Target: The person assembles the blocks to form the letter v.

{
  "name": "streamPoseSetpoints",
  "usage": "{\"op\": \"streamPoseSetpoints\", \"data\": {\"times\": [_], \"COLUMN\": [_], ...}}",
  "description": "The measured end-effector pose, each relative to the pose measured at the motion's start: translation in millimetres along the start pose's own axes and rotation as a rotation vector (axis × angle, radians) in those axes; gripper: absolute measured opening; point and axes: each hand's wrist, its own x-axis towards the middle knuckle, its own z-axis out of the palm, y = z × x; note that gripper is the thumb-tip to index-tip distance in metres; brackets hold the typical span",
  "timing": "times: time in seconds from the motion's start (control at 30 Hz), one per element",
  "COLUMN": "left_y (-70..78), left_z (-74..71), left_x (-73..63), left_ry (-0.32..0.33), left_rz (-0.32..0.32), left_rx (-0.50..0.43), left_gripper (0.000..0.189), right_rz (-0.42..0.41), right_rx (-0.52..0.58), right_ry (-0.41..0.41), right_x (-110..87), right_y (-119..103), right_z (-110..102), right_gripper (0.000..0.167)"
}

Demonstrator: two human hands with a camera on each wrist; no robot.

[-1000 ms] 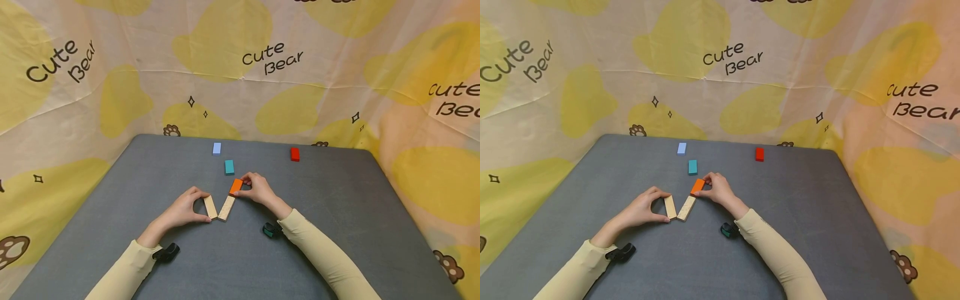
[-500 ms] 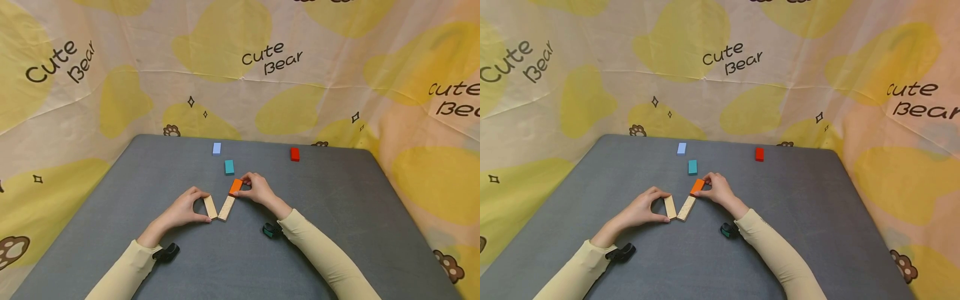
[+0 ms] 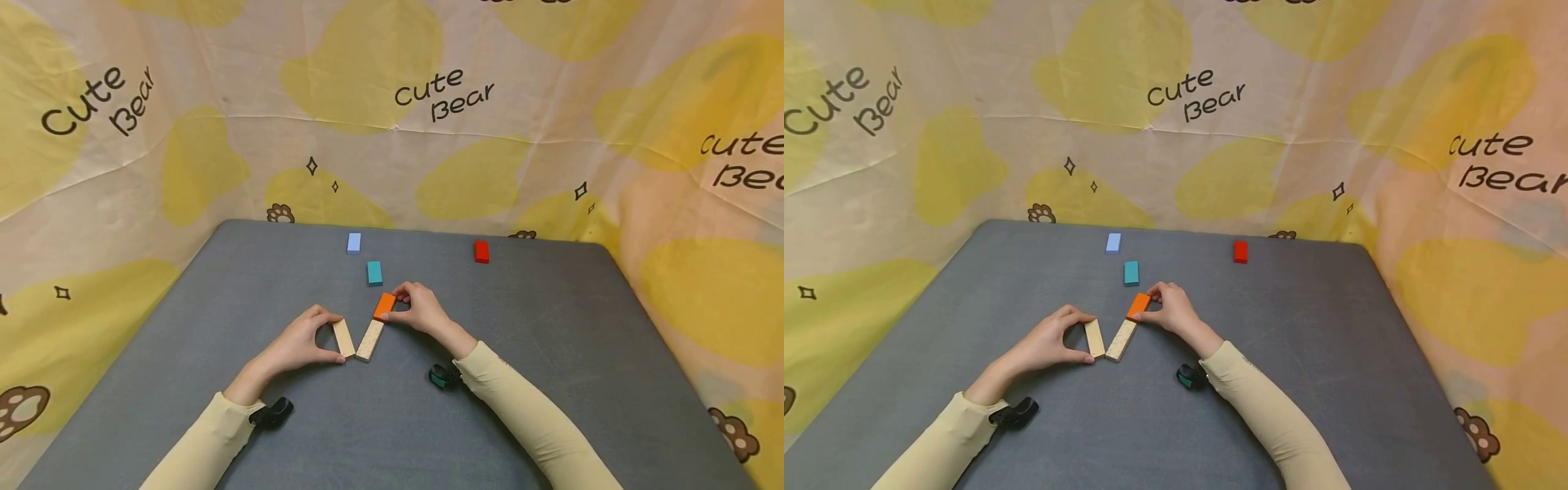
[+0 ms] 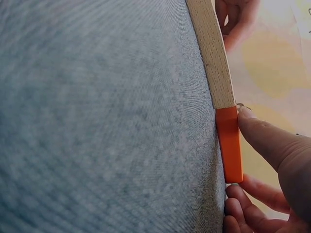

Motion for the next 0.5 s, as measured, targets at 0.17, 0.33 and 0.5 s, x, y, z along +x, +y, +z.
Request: {"op": "streamPoseSetpoints", "data": {"times": [0.17, 0.33, 0.5], "left_y": [0.3, 0.2, -0.5], "left_z": [-0.2, -0.2, 0.6], "left_x": [0.4, 0.9, 0.9], "left_ry": [-0.004, -0.001, 0.01], "left_rz": [-0.008, -0.011, -0.002], "left_rx": [-0.002, -0.008, -0.004], "left_gripper": [0.075, 0.075, 0.075], "right_rz": [-0.005, 0.002, 0.001], "right_rx": [-0.002, 0.005, 0.0], "right_ry": [-0.003, -0.011, -0.018], "right_x": [-0.3, 0.1, -0.2], "right_y": [0.4, 0.1, 0.1], "right_z": [0.4, 1.3, 1.3], "right_gripper": [0.054, 0.053, 0.054]}}
